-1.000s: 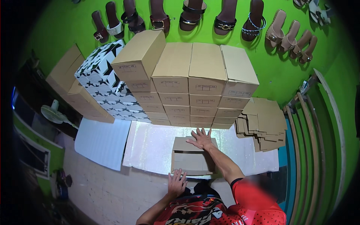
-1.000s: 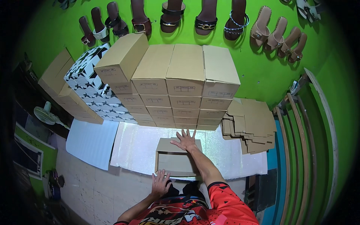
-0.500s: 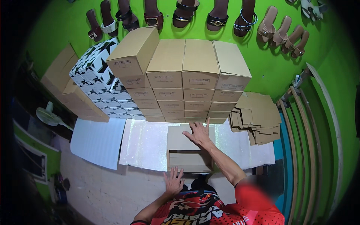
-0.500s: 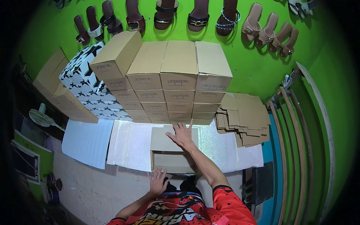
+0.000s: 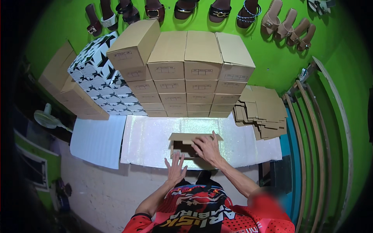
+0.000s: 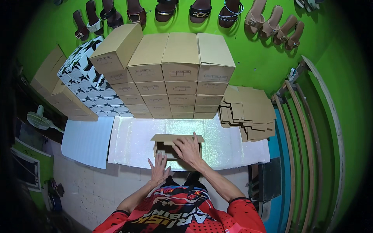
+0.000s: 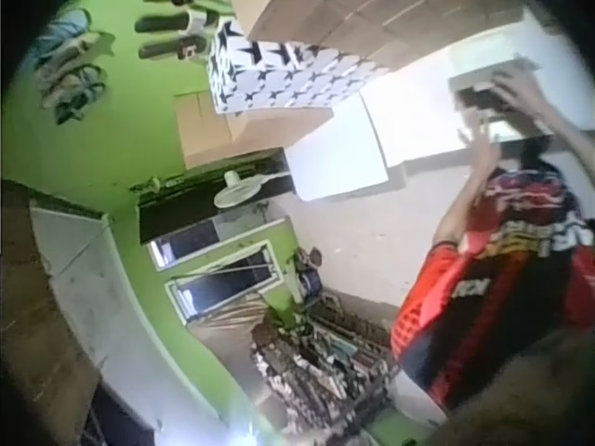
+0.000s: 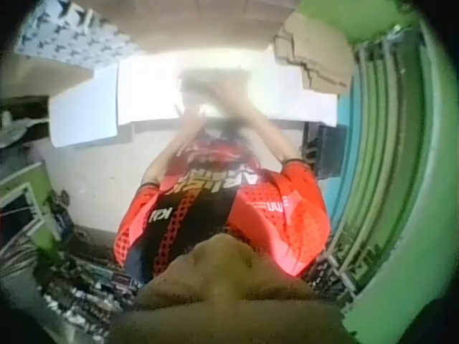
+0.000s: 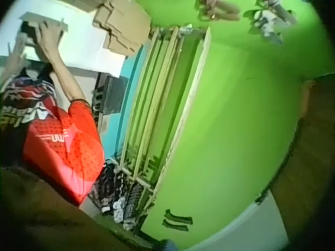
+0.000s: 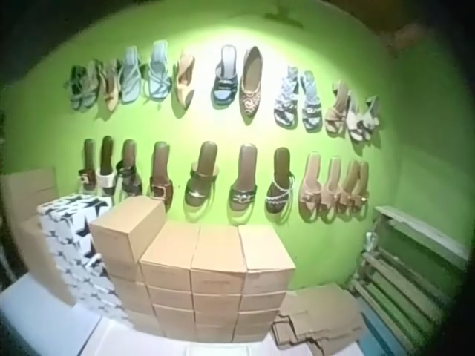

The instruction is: Folding flat cardboard sheets into boxes for shoes.

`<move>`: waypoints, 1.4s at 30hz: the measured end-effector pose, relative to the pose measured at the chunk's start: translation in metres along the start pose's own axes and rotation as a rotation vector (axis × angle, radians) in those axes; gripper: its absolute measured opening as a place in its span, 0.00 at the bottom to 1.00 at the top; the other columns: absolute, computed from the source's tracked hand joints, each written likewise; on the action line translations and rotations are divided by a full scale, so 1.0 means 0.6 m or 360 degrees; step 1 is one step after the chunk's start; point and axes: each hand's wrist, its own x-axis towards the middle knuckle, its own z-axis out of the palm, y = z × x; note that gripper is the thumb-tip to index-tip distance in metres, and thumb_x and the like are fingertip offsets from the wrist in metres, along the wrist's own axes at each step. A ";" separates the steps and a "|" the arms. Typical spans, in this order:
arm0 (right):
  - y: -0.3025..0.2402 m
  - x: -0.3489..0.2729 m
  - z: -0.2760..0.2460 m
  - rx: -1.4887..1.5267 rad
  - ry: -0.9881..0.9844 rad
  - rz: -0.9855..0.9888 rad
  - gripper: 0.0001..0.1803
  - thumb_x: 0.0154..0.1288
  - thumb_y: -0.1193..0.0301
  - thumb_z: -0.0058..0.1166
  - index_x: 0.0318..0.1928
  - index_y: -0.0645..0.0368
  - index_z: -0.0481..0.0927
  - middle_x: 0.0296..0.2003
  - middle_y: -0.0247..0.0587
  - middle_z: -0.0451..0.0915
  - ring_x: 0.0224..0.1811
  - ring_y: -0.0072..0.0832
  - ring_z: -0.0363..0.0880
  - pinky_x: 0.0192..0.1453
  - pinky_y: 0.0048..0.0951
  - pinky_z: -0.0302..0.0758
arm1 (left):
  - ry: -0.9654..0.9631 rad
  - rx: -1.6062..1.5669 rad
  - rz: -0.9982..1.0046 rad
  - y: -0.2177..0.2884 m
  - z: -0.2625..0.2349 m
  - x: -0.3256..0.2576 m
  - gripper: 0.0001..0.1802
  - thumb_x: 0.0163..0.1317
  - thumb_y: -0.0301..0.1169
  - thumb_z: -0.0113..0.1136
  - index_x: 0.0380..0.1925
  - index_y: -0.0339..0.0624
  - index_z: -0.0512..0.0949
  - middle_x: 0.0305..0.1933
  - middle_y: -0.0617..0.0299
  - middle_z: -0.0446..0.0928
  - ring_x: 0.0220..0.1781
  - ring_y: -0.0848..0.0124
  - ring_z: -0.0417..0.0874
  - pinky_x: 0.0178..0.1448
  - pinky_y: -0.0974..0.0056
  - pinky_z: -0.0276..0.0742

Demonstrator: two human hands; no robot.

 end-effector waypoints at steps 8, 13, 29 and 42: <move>0.054 -0.104 0.055 -0.0030 0.0016 0.0001 0.29 0.63 0.47 0.68 0.59 0.48 0.86 0.68 0.41 0.75 0.75 0.46 0.67 0.80 0.79 0.42 | 0.0370 -0.0246 -0.0085 -0.033 -0.008 -0.063 0.34 0.66 0.45 0.69 0.67 0.44 0.68 0.88 0.44 0.43 0.90 0.46 0.39 0.79 0.19 0.20; 0.099 -0.121 0.055 -0.0038 -0.0101 0.0013 0.37 0.60 0.41 0.69 0.65 0.45 0.83 0.75 0.43 0.69 0.81 0.48 0.60 0.81 0.80 0.37 | 0.0152 -0.0094 0.0082 -0.035 -0.081 0.021 0.46 0.61 0.58 0.72 0.76 0.54 0.69 0.89 0.45 0.43 0.90 0.44 0.37 0.81 0.22 0.20; 0.099 -0.132 0.077 0.0121 -0.0170 0.0089 0.31 0.73 0.49 0.59 0.72 0.42 0.78 0.79 0.46 0.64 0.82 0.52 0.57 0.82 0.71 0.48 | -0.0179 -0.0055 0.0422 -0.051 -0.089 0.119 0.37 0.73 0.57 0.59 0.79 0.64 0.68 0.88 0.54 0.50 0.90 0.48 0.44 0.83 0.24 0.39; 0.062 -0.129 0.112 -0.0222 -0.0274 0.0021 0.40 0.75 0.40 0.49 0.79 0.45 0.67 0.82 0.50 0.57 0.84 0.54 0.55 0.82 0.74 0.43 | -0.0191 0.0505 0.0436 -0.032 -0.069 0.112 0.39 0.75 0.65 0.46 0.83 0.72 0.58 0.89 0.61 0.50 0.90 0.56 0.44 0.81 0.20 0.29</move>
